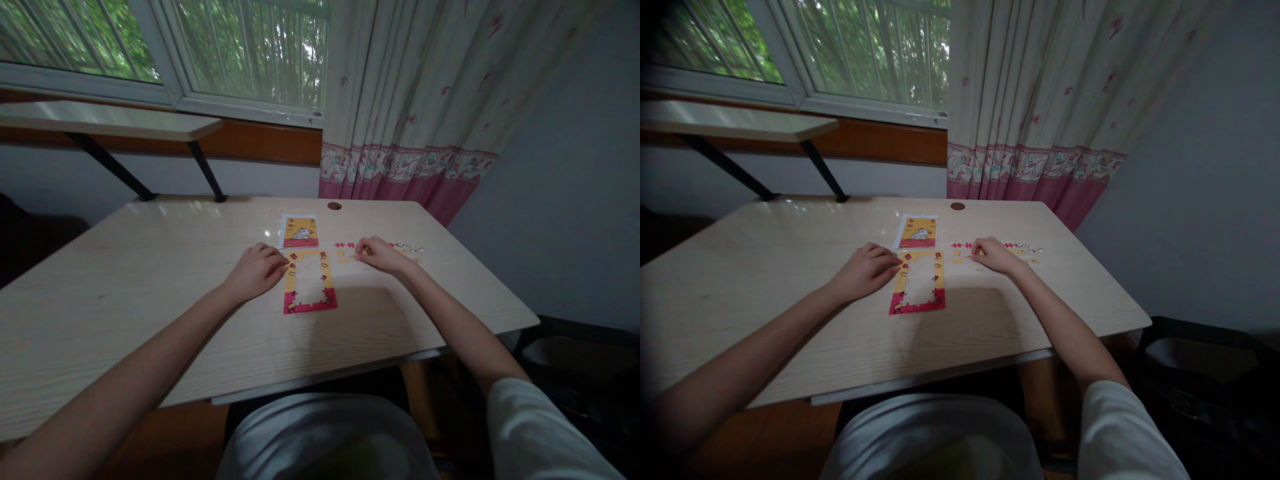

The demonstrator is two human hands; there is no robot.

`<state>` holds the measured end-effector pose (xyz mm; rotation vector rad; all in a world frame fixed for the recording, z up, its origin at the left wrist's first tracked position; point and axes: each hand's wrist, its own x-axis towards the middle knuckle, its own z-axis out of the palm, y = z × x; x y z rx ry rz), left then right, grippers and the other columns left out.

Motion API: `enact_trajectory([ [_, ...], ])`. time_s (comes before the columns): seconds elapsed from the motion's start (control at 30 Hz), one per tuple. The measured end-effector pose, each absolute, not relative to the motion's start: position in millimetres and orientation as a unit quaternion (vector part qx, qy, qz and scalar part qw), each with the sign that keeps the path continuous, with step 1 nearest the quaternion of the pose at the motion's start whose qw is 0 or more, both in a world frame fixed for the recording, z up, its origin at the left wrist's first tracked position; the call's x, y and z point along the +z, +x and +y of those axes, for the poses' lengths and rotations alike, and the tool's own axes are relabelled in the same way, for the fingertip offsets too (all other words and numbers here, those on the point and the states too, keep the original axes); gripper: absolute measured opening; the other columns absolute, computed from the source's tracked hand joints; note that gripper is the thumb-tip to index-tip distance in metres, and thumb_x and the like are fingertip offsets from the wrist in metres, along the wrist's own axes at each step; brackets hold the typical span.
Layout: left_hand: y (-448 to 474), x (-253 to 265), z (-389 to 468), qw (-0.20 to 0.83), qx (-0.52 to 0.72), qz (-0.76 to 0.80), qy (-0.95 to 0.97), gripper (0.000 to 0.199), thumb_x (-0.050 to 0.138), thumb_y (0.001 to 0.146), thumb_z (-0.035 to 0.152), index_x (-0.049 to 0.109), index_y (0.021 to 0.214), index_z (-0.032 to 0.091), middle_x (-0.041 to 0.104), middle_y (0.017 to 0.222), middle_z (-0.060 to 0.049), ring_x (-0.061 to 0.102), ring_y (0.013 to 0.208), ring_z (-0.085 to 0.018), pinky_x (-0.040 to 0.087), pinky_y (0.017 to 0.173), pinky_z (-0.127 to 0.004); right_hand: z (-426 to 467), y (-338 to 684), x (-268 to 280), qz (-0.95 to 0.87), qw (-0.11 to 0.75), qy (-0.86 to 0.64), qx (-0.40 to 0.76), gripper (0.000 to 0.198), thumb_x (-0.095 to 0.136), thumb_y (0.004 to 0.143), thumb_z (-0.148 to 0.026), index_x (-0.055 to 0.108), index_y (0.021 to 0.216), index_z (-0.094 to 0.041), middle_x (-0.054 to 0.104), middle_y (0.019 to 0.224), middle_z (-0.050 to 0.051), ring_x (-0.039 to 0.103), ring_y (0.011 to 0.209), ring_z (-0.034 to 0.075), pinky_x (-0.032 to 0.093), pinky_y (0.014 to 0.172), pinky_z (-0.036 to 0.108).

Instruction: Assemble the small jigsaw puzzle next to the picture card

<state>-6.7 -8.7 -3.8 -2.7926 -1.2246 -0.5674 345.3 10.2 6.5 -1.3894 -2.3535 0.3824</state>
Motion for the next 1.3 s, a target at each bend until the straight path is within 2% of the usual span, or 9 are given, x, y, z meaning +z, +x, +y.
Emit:
enact_trajectory([
  [0.17, 5.3, 0.3, -15.7, -0.036, -0.265, -0.371, -0.889, 0.027, 0.050, 0.090, 0.035, 0.071, 0.095, 0.019, 0.070, 0.095, -0.008, 0.058, 0.093, -0.024, 0.043, 0.086, -0.042, -0.8, 325.7, 11.5, -0.785, 0.304, -0.485, 0.236, 0.018, 0.066, 0.078, -0.032, 0.066, 0.085, -0.015, 0.065, 0.074, 0.003, 0.054, 0.067, 0.013, 0.039, 0.064, 0.025],
  [0.3, 25.2, 5.6, -32.3, -0.093, -0.351, -0.346, -0.865, 0.022, 0.055, 0.089, 0.035, 0.070, 0.090, 0.019, 0.070, 0.089, -0.006, 0.059, 0.087, -0.022, 0.046, 0.080, -0.038, -15.8, 293.3, 7.3, -0.741, 0.388, -0.433, 0.336, 0.023, 0.067, 0.076, -0.037, 0.067, 0.085, -0.016, 0.067, 0.079, 0.004, 0.058, 0.070, 0.012, 0.044, 0.065, 0.025],
  [0.5, 42.1, 7.6, -51.0, -0.078, -0.390, -0.324, -0.858, 0.020, 0.065, 0.084, 0.035, 0.066, 0.096, 0.019, 0.067, 0.087, -0.005, 0.057, 0.086, -0.021, 0.048, 0.077, -0.036, -37.6, 258.6, -3.1, -0.732, 0.403, -0.405, 0.371, 0.024, 0.069, 0.075, -0.040, 0.067, 0.082, -0.017, 0.068, 0.077, 0.003, 0.061, 0.070, 0.012, 0.046, 0.066, 0.025],
  [0.83, 44.7, 7.4, -52.2, -0.019, -0.397, -0.290, -0.871, 0.015, 0.061, 0.087, 0.030, 0.067, 0.093, 0.019, 0.067, 0.084, -0.006, 0.056, 0.083, -0.021, 0.047, 0.075, -0.035, -41.3, 252.8, -9.9, -0.712, 0.424, -0.400, 0.390, 0.030, 0.072, 0.071, -0.047, 0.068, 0.081, -0.018, 0.069, 0.076, 0.003, 0.059, 0.065, 0.012, 0.048, 0.063, 0.025],
  [0.97, 42.3, 8.3, -52.6, -0.001, -0.410, -0.284, -0.867, 0.012, 0.061, 0.086, 0.026, 0.066, 0.093, 0.017, 0.065, 0.083, -0.006, 0.056, 0.082, -0.020, 0.047, 0.074, -0.035, -41.5, 255.7, -8.9, -0.731, 0.436, -0.397, 0.344, 0.029, 0.068, 0.077, -0.045, 0.070, 0.088, -0.018, 0.070, 0.076, 0.003, 0.060, 0.066, 0.013, 0.047, 0.062, 0.026],
  [1.13, 38.1, 7.0, -50.0, 0.005, -0.439, -0.307, -0.845, 0.012, 0.064, 0.084, 0.025, 0.067, 0.092, 0.017, 0.064, 0.085, -0.006, 0.056, 0.083, -0.020, 0.047, 0.074, -0.034, -38.9, 261.4, -8.7, -0.789, 0.471, -0.366, 0.146, 0.018, 0.066, 0.082, -0.038, 0.072, 0.082, -0.021, 0.072, 0.080, 0.004, 0.062, 0.074, 0.015, 0.046, 0.074, 0.031],
  [1.3, 38.5, 7.9, -50.5, 0.005, -0.425, -0.312, -0.850, 0.012, 0.063, 0.084, 0.025, 0.067, 0.092, 0.018, 0.065, 0.085, -0.006, 0.056, 0.083, -0.020, 0.047, 0.075, -0.035, -39.2, 260.2, -10.6, -0.819, 0.429, -0.377, 0.050, 0.016, 0.067, 0.082, -0.039, 0.074, 0.081, -0.024, 0.072, 0.079, 0.004, 0.062, 0.077, 0.017, 0.042, 0.080, 0.033],
])
